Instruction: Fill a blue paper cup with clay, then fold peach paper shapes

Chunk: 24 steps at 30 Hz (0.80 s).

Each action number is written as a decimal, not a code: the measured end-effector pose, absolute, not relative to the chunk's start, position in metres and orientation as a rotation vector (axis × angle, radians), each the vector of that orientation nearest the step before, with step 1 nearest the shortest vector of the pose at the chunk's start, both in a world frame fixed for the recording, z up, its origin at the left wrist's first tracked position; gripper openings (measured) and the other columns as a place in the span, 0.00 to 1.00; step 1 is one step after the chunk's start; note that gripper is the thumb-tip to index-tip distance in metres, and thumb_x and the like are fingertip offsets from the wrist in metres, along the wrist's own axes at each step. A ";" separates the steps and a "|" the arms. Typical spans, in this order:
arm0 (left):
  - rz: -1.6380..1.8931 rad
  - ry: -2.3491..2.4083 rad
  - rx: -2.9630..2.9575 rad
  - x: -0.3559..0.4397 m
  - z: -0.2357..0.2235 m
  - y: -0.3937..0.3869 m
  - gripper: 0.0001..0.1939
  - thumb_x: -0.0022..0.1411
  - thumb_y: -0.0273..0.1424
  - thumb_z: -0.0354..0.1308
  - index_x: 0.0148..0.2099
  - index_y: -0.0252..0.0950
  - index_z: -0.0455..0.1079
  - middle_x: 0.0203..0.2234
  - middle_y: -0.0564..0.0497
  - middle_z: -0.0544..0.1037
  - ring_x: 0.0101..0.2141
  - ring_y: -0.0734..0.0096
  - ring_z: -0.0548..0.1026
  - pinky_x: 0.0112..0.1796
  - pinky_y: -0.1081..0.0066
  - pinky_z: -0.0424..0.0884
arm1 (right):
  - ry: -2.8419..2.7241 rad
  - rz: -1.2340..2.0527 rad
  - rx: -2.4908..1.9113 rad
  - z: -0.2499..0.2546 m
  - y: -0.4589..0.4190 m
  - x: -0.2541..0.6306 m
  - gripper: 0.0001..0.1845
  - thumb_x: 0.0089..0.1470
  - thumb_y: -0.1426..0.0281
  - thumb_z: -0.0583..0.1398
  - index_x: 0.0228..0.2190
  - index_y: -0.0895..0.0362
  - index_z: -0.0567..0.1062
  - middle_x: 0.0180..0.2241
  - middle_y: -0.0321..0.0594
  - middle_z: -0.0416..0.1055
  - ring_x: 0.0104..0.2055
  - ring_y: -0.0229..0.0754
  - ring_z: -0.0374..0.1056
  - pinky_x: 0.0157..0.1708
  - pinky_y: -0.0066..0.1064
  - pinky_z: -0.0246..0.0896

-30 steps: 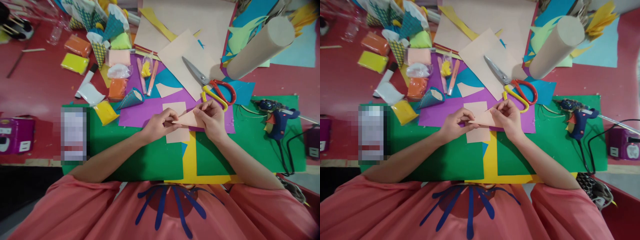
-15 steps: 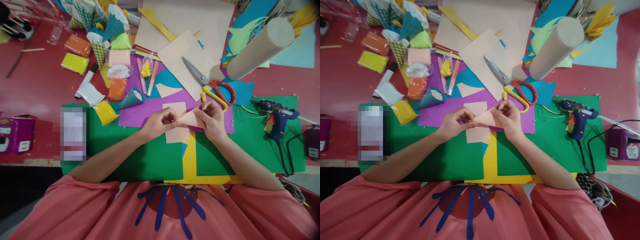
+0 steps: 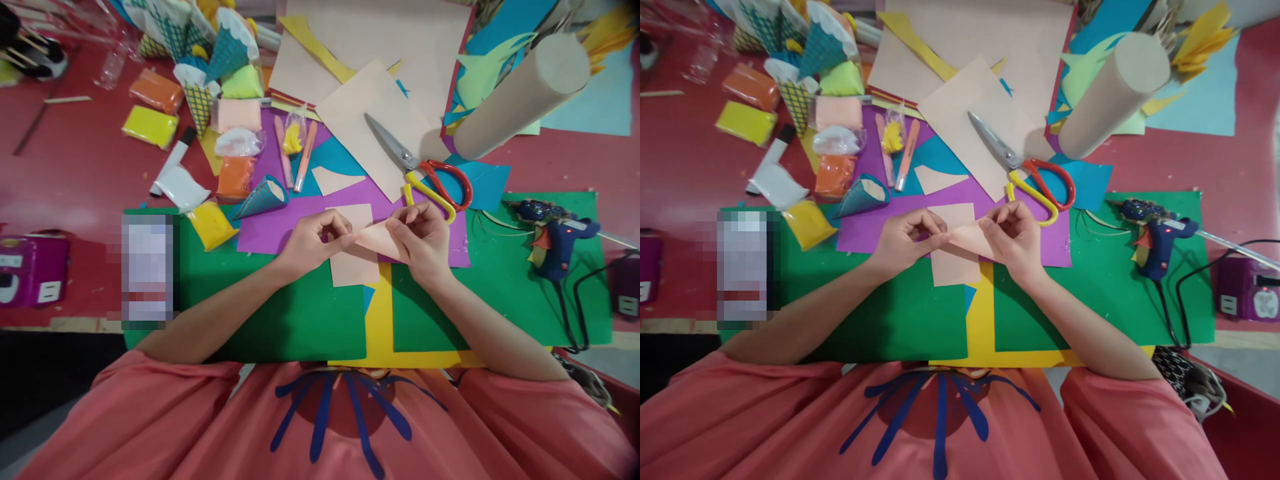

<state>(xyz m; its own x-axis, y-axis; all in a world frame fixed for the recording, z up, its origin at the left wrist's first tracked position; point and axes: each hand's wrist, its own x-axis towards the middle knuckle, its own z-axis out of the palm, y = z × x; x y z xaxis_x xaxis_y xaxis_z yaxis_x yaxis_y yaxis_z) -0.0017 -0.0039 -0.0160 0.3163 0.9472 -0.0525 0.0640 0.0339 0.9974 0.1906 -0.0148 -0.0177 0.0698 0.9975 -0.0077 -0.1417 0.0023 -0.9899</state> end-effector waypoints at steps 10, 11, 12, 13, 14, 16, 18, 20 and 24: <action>0.827 0.929 1.152 0.001 -0.017 -0.003 0.26 0.43 0.40 0.73 0.41 0.37 0.66 0.33 0.53 0.76 0.33 0.76 0.75 0.33 0.77 0.70 | -1.066 1.137 -1.143 -0.014 -0.018 0.187 0.16 0.46 0.67 0.67 0.25 0.53 0.62 0.25 0.30 0.65 0.28 0.33 0.64 0.28 0.29 0.63; 0.781 0.909 1.164 0.002 -0.016 -0.004 0.26 0.43 0.41 0.73 0.41 0.36 0.67 0.33 0.52 0.77 0.34 0.74 0.75 0.34 0.76 0.71 | -1.057 1.133 -1.150 -0.014 -0.019 0.186 0.16 0.47 0.66 0.67 0.25 0.53 0.62 0.25 0.30 0.65 0.28 0.33 0.64 0.29 0.29 0.63; 0.733 0.897 1.187 0.003 -0.015 -0.005 0.25 0.44 0.43 0.72 0.40 0.35 0.69 0.33 0.51 0.77 0.34 0.73 0.76 0.33 0.76 0.71 | -1.046 1.132 -1.157 -0.014 -0.021 0.185 0.16 0.47 0.67 0.67 0.25 0.53 0.62 0.25 0.30 0.65 0.29 0.33 0.65 0.30 0.29 0.64; 0.687 0.894 1.216 0.003 -0.014 -0.006 0.24 0.44 0.44 0.71 0.39 0.34 0.71 0.31 0.51 0.77 0.33 0.72 0.76 0.32 0.75 0.70 | -1.036 1.131 -1.161 -0.014 -0.023 0.183 0.16 0.48 0.67 0.67 0.25 0.53 0.62 0.25 0.30 0.65 0.29 0.33 0.65 0.31 0.29 0.64; 0.645 0.901 1.244 0.004 -0.013 -0.007 0.23 0.45 0.45 0.70 0.36 0.33 0.72 0.29 0.51 0.77 0.31 0.72 0.75 0.30 0.75 0.70 | -1.028 1.131 -1.166 -0.014 -0.025 0.182 0.16 0.48 0.67 0.66 0.25 0.53 0.62 0.25 0.31 0.65 0.29 0.34 0.65 0.32 0.30 0.64; 0.597 0.929 1.256 0.005 -0.012 -0.010 0.23 0.46 0.48 0.69 0.31 0.31 0.72 0.24 0.51 0.76 0.26 0.73 0.74 0.26 0.75 0.68 | -1.021 1.126 -1.175 -0.014 -0.028 0.180 0.16 0.48 0.66 0.67 0.25 0.53 0.62 0.26 0.31 0.64 0.30 0.34 0.65 0.33 0.30 0.64; 0.592 0.948 1.203 0.005 -0.012 -0.011 0.25 0.46 0.50 0.68 0.29 0.31 0.72 0.21 0.50 0.76 0.23 0.73 0.74 0.24 0.74 0.69 | -1.026 1.114 -1.183 -0.015 -0.029 0.179 0.17 0.48 0.65 0.67 0.25 0.52 0.62 0.26 0.31 0.64 0.30 0.35 0.65 0.33 0.30 0.64; 0.606 0.958 1.131 0.005 -0.012 -0.011 0.25 0.46 0.51 0.67 0.29 0.32 0.72 0.21 0.49 0.77 0.23 0.73 0.74 0.25 0.74 0.72 | -1.042 1.110 -1.187 -0.016 -0.029 0.179 0.17 0.48 0.64 0.67 0.26 0.52 0.62 0.26 0.31 0.64 0.31 0.35 0.65 0.32 0.30 0.64; 0.633 0.986 1.072 0.005 -0.011 -0.009 0.24 0.43 0.48 0.70 0.28 0.32 0.71 0.20 0.50 0.78 0.21 0.75 0.75 0.23 0.76 0.72 | -1.067 1.110 -1.201 -0.019 -0.028 0.181 0.18 0.49 0.62 0.67 0.28 0.52 0.62 0.27 0.32 0.64 0.31 0.35 0.66 0.32 0.31 0.64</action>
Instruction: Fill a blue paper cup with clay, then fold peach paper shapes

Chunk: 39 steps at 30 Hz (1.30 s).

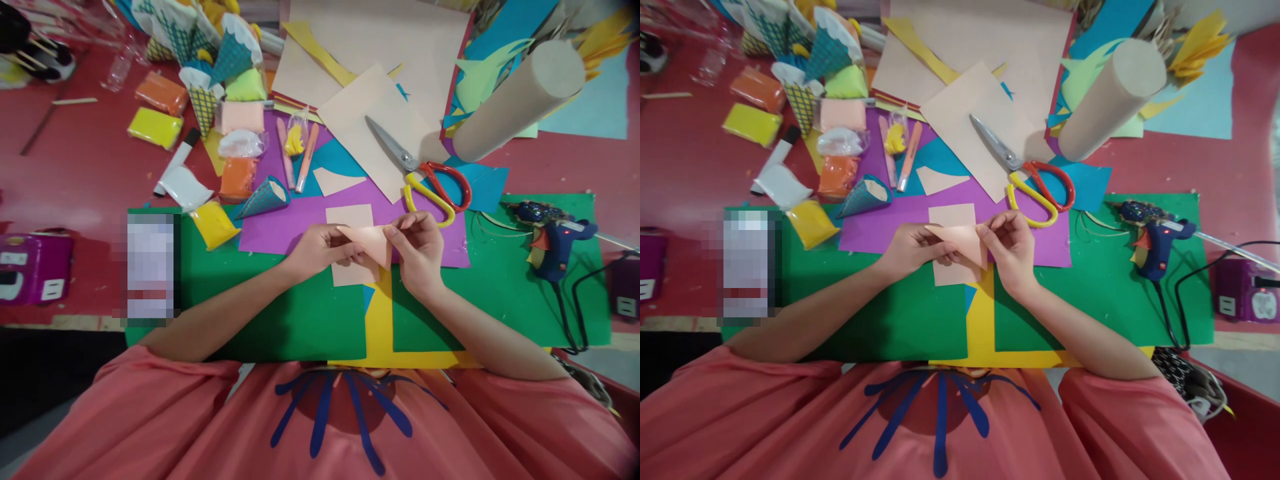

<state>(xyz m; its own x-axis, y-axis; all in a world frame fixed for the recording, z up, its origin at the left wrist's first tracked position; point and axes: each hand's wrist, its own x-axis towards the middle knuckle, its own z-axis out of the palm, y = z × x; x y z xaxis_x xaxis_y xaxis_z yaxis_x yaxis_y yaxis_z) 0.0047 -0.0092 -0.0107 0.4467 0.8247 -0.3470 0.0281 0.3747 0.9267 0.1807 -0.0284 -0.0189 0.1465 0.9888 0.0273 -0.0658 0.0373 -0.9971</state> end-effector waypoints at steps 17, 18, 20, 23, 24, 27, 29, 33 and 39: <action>0.821 1.035 1.161 0.002 -0.011 -0.009 0.26 0.56 0.53 0.57 0.22 0.35 0.66 0.13 0.52 0.72 0.14 0.79 0.68 0.16 0.78 0.64 | -1.089 1.212 -1.136 -0.013 -0.030 0.181 0.18 0.48 0.62 0.68 0.29 0.51 0.63 0.27 0.31 0.66 0.29 0.34 0.66 0.29 0.29 0.66; 0.827 1.045 1.169 0.002 -0.011 -0.008 0.27 0.58 0.53 0.55 0.21 0.35 0.65 0.13 0.52 0.72 0.14 0.78 0.69 0.16 0.77 0.64 | -1.090 1.221 -1.137 -0.013 -0.029 0.181 0.18 0.48 0.61 0.68 0.29 0.51 0.63 0.27 0.31 0.66 0.29 0.34 0.67 0.29 0.29 0.66; 0.840 1.071 1.168 0.001 -0.012 -0.008 0.28 0.59 0.53 0.52 0.19 0.36 0.63 0.12 0.51 0.72 0.15 0.77 0.69 0.16 0.77 0.65 | -1.086 1.240 -1.148 -0.013 -0.029 0.181 0.18 0.48 0.61 0.68 0.29 0.51 0.63 0.27 0.31 0.66 0.29 0.34 0.67 0.29 0.29 0.66; 0.883 1.065 1.138 0.000 -0.013 -0.007 0.28 0.59 0.55 0.50 0.22 0.35 0.65 0.13 0.51 0.73 0.15 0.76 0.70 0.16 0.76 0.65 | -1.083 1.248 -1.168 -0.013 -0.029 0.182 0.18 0.47 0.61 0.68 0.29 0.51 0.64 0.27 0.31 0.66 0.29 0.34 0.67 0.29 0.30 0.66; 0.895 1.041 1.137 0.000 -0.013 -0.007 0.29 0.59 0.56 0.51 0.24 0.35 0.66 0.14 0.51 0.73 0.16 0.76 0.71 0.16 0.76 0.65 | -1.082 1.237 -1.173 -0.013 -0.029 0.182 0.17 0.47 0.61 0.68 0.29 0.51 0.65 0.27 0.32 0.66 0.29 0.35 0.67 0.29 0.30 0.66; 0.872 1.004 1.190 -0.001 -0.013 -0.007 0.29 0.56 0.57 0.55 0.27 0.34 0.68 0.17 0.51 0.75 0.17 0.77 0.72 0.18 0.77 0.67 | -1.060 1.191 -1.171 -0.015 -0.028 0.183 0.17 0.47 0.62 0.69 0.29 0.51 0.66 0.28 0.31 0.66 0.30 0.35 0.67 0.30 0.30 0.67; 0.836 1.040 1.227 -0.002 -0.012 -0.006 0.27 0.55 0.56 0.58 0.27 0.33 0.68 0.17 0.52 0.75 0.17 0.78 0.71 0.18 0.78 0.68 | -1.046 1.180 -1.157 -0.016 -0.027 0.184 0.16 0.48 0.61 0.68 0.30 0.51 0.66 0.28 0.31 0.66 0.30 0.34 0.66 0.31 0.29 0.67; 0.863 1.081 1.215 -0.003 -0.014 -0.004 0.27 0.56 0.56 0.57 0.27 0.34 0.67 0.17 0.53 0.75 0.16 0.79 0.71 0.17 0.78 0.67 | -1.084 1.276 -1.130 -0.017 -0.025 0.186 0.14 0.53 0.57 0.64 0.33 0.51 0.68 0.31 0.34 0.69 0.31 0.35 0.68 0.33 0.30 0.68; 0.767 0.975 1.245 -0.003 -0.014 -0.004 0.26 0.60 0.55 0.54 0.29 0.35 0.68 0.20 0.51 0.75 0.20 0.75 0.73 0.22 0.75 0.70 | -1.320 1.396 -1.153 -0.017 -0.025 0.187 0.21 0.44 0.61 0.70 0.38 0.51 0.68 0.28 0.32 0.68 0.29 0.36 0.66 0.26 0.29 0.63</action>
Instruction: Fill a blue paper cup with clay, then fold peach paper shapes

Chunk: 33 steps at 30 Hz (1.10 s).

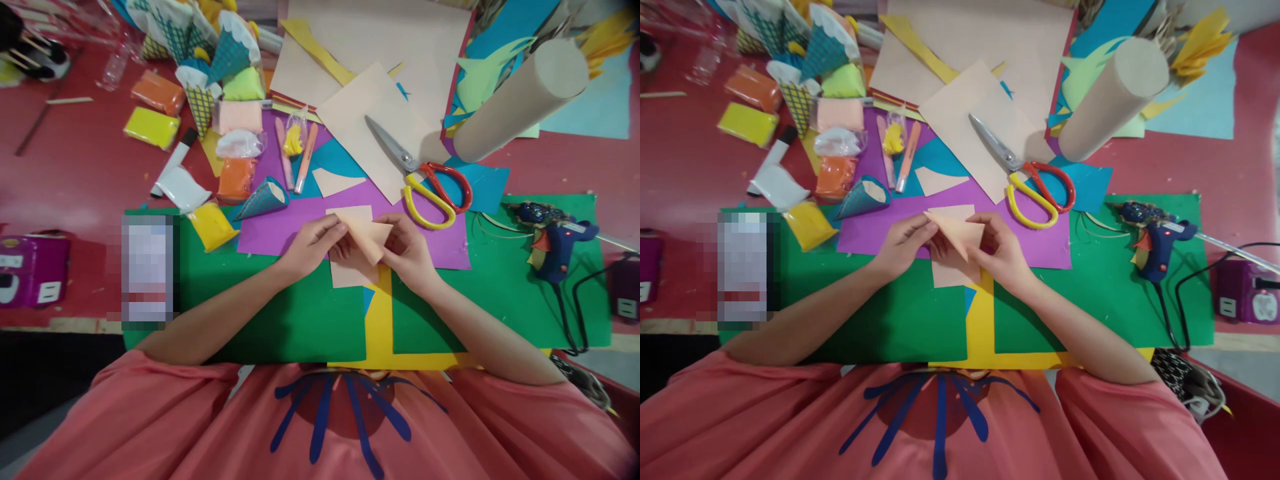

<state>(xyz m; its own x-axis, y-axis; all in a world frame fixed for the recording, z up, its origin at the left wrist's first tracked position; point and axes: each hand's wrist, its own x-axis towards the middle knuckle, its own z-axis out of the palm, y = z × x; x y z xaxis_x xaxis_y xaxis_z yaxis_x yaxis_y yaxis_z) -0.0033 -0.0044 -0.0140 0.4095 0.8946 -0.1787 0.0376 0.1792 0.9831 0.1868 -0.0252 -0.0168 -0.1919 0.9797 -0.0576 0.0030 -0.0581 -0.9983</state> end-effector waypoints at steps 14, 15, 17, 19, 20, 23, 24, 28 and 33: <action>0.701 1.017 1.245 -0.002 -0.019 -0.005 0.17 0.53 0.44 0.65 0.30 0.34 0.69 0.22 0.52 0.73 0.27 0.72 0.73 0.25 0.75 0.66 | -1.365 1.298 -1.206 -0.016 -0.023 0.190 0.17 0.47 0.61 0.68 0.37 0.51 0.70 0.31 0.35 0.72 0.29 0.38 0.68 0.24 0.30 0.62; 0.704 1.022 1.229 -0.002 -0.019 -0.004 0.18 0.52 0.44 0.65 0.31 0.34 0.69 0.22 0.53 0.73 0.26 0.73 0.73 0.25 0.75 0.66 | -1.327 1.354 -1.188 -0.017 -0.021 0.190 0.18 0.47 0.59 0.68 0.38 0.51 0.70 0.28 0.33 0.71 0.26 0.37 0.67 0.22 0.29 0.61; 0.728 1.021 1.186 -0.002 -0.019 -0.003 0.19 0.51 0.46 0.65 0.32 0.34 0.69 0.22 0.53 0.73 0.26 0.73 0.73 0.25 0.76 0.66 | -1.255 1.427 -1.165 -0.017 -0.019 0.192 0.20 0.49 0.56 0.67 0.39 0.51 0.68 0.24 0.30 0.69 0.21 0.35 0.64 0.19 0.28 0.59; 0.771 1.025 1.137 -0.001 -0.019 -0.003 0.21 0.50 0.47 0.65 0.34 0.34 0.69 0.23 0.53 0.75 0.26 0.73 0.74 0.26 0.75 0.68 | -1.215 1.426 -1.157 -0.015 -0.017 0.193 0.21 0.49 0.55 0.66 0.39 0.51 0.67 0.21 0.28 0.67 0.20 0.33 0.63 0.20 0.28 0.59; 0.791 1.031 1.116 -0.001 -0.019 -0.003 0.21 0.50 0.47 0.65 0.35 0.33 0.70 0.24 0.53 0.76 0.27 0.73 0.75 0.27 0.75 0.69 | -1.209 1.409 -1.156 -0.013 -0.016 0.193 0.21 0.49 0.56 0.66 0.39 0.51 0.66 0.20 0.26 0.65 0.20 0.33 0.62 0.20 0.28 0.58; 0.794 1.045 1.109 -0.001 -0.017 -0.003 0.23 0.48 0.46 0.66 0.37 0.32 0.71 0.26 0.51 0.78 0.28 0.71 0.75 0.30 0.73 0.71 | -1.247 1.389 -1.158 -0.009 -0.017 0.191 0.21 0.51 0.58 0.66 0.40 0.51 0.65 0.17 0.24 0.60 0.19 0.32 0.59 0.20 0.26 0.55; 0.768 1.048 1.133 -0.001 -0.016 -0.003 0.23 0.47 0.46 0.67 0.36 0.32 0.71 0.27 0.51 0.78 0.28 0.70 0.75 0.29 0.73 0.71 | -1.270 1.400 -1.158 -0.009 -0.018 0.191 0.21 0.51 0.58 0.66 0.41 0.51 0.64 0.18 0.24 0.60 0.19 0.32 0.59 0.19 0.26 0.54; 0.693 1.072 1.247 -0.001 -0.011 -0.002 0.21 0.49 0.46 0.66 0.31 0.31 0.71 0.26 0.51 0.76 0.28 0.71 0.74 0.25 0.75 0.68 | -1.377 1.383 -1.155 -0.010 -0.022 0.189 0.20 0.55 0.58 0.63 0.45 0.50 0.64 0.19 0.26 0.62 0.20 0.34 0.60 0.19 0.27 0.57; 0.824 1.143 1.155 -0.002 -0.016 0.000 0.22 0.46 0.45 0.68 0.35 0.32 0.71 0.28 0.51 0.76 0.29 0.72 0.74 0.28 0.74 0.69 | -1.547 1.068 -1.085 -0.017 -0.021 0.194 0.12 0.63 0.66 0.54 0.48 0.50 0.66 0.40 0.40 0.72 0.40 0.40 0.72 0.40 0.37 0.71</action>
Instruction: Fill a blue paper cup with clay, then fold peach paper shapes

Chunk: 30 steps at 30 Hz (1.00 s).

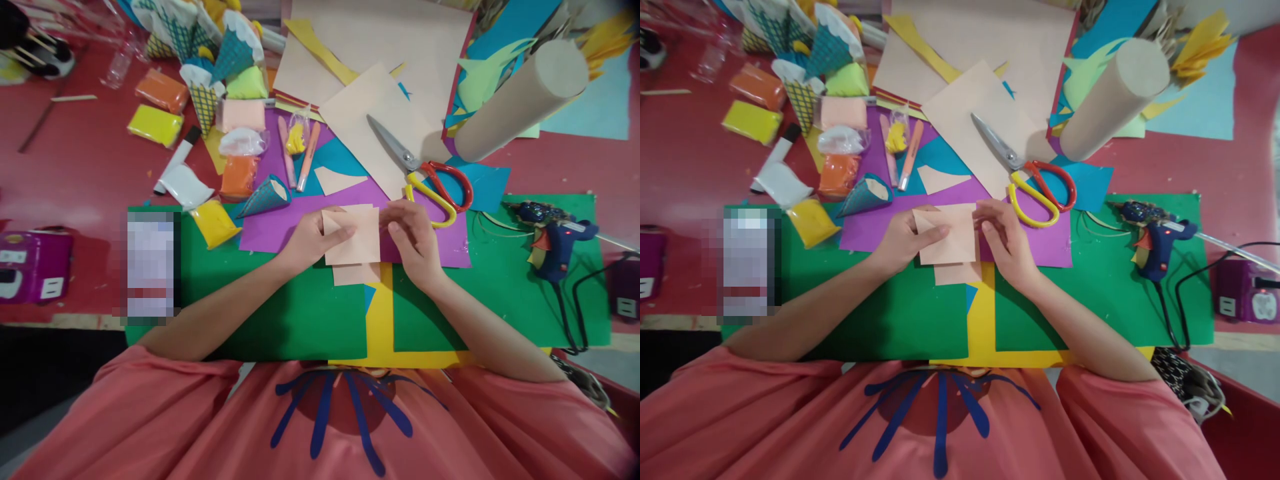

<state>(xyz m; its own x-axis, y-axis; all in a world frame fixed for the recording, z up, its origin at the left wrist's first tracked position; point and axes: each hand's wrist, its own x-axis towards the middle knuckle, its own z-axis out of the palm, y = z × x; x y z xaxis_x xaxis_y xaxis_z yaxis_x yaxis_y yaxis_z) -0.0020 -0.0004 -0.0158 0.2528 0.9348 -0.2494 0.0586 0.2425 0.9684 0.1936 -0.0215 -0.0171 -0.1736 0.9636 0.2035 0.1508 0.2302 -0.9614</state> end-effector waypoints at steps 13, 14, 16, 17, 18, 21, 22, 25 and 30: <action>0.869 1.135 0.993 -0.002 -0.021 -0.001 0.19 0.50 0.39 0.66 0.41 0.33 0.71 0.33 0.51 0.79 0.34 0.69 0.77 0.35 0.71 0.73 | -2.148 0.575 -0.942 -0.021 -0.021 0.201 0.08 0.57 0.65 0.59 0.38 0.49 0.78 0.65 0.35 0.54 0.68 0.57 0.49 0.63 0.62 0.48; 0.868 1.129 0.984 -0.002 -0.021 -0.001 0.19 0.50 0.39 0.66 0.41 0.33 0.72 0.33 0.50 0.79 0.34 0.69 0.77 0.35 0.71 0.73 | -2.149 0.586 -0.953 -0.020 -0.021 0.201 0.08 0.58 0.64 0.58 0.37 0.49 0.78 0.64 0.36 0.56 0.68 0.57 0.50 0.63 0.62 0.47; 0.855 1.117 0.984 -0.002 -0.022 -0.002 0.20 0.50 0.40 0.66 0.41 0.33 0.72 0.34 0.50 0.80 0.34 0.68 0.77 0.35 0.71 0.73 | -2.139 0.607 -0.973 -0.019 -0.020 0.202 0.08 0.58 0.65 0.58 0.36 0.50 0.78 0.63 0.37 0.58 0.67 0.56 0.51 0.64 0.61 0.48; 0.842 1.113 0.992 -0.002 -0.022 -0.002 0.20 0.50 0.41 0.65 0.42 0.33 0.72 0.34 0.50 0.80 0.34 0.67 0.77 0.35 0.71 0.73 | -2.134 0.614 -0.981 -0.019 -0.020 0.202 0.08 0.58 0.65 0.58 0.36 0.50 0.79 0.63 0.38 0.60 0.67 0.56 0.51 0.64 0.61 0.48; 0.828 1.110 1.003 -0.002 -0.021 -0.002 0.21 0.51 0.43 0.64 0.42 0.33 0.73 0.34 0.49 0.80 0.34 0.67 0.77 0.35 0.70 0.73 | -2.129 0.622 -0.989 -0.018 -0.021 0.202 0.08 0.58 0.65 0.59 0.35 0.50 0.79 0.62 0.39 0.61 0.67 0.56 0.52 0.64 0.60 0.49; 0.771 1.114 1.040 -0.002 -0.019 -0.002 0.24 0.54 0.48 0.60 0.43 0.32 0.74 0.33 0.48 0.81 0.35 0.65 0.78 0.35 0.70 0.72 | -2.107 0.646 -0.987 -0.015 -0.021 0.202 0.08 0.58 0.64 0.59 0.34 0.51 0.79 0.60 0.40 0.64 0.67 0.55 0.53 0.63 0.58 0.52; 0.750 1.115 1.058 -0.002 -0.017 -0.002 0.26 0.55 0.50 0.59 0.43 0.32 0.75 0.32 0.48 0.81 0.34 0.65 0.78 0.34 0.70 0.72 | -2.096 0.660 -0.984 -0.015 -0.021 0.201 0.08 0.58 0.64 0.59 0.34 0.51 0.79 0.60 0.40 0.64 0.67 0.55 0.53 0.63 0.57 0.52; 0.697 1.097 1.121 -0.002 -0.012 -0.001 0.29 0.56 0.54 0.57 0.43 0.31 0.75 0.31 0.47 0.81 0.35 0.62 0.78 0.35 0.69 0.72 | -2.055 0.717 -0.998 -0.013 -0.022 0.200 0.09 0.59 0.64 0.59 0.33 0.52 0.79 0.61 0.40 0.64 0.67 0.55 0.53 0.64 0.57 0.51; 0.647 1.018 1.172 -0.003 -0.012 -0.002 0.29 0.59 0.54 0.54 0.46 0.32 0.75 0.31 0.47 0.82 0.33 0.65 0.78 0.36 0.69 0.73 | -1.959 0.831 -1.084 -0.012 -0.022 0.199 0.07 0.58 0.65 0.60 0.31 0.54 0.76 0.60 0.43 0.65 0.65 0.52 0.57 0.62 0.52 0.55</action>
<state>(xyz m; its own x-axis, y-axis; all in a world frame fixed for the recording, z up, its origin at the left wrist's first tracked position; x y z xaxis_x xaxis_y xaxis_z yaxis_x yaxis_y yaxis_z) -0.0027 -0.0018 -0.0115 0.4288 0.8508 -0.3038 0.0860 0.2963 0.9512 0.1987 -0.0217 -0.0117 -0.3734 0.8819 0.2878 0.4060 0.4343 -0.8041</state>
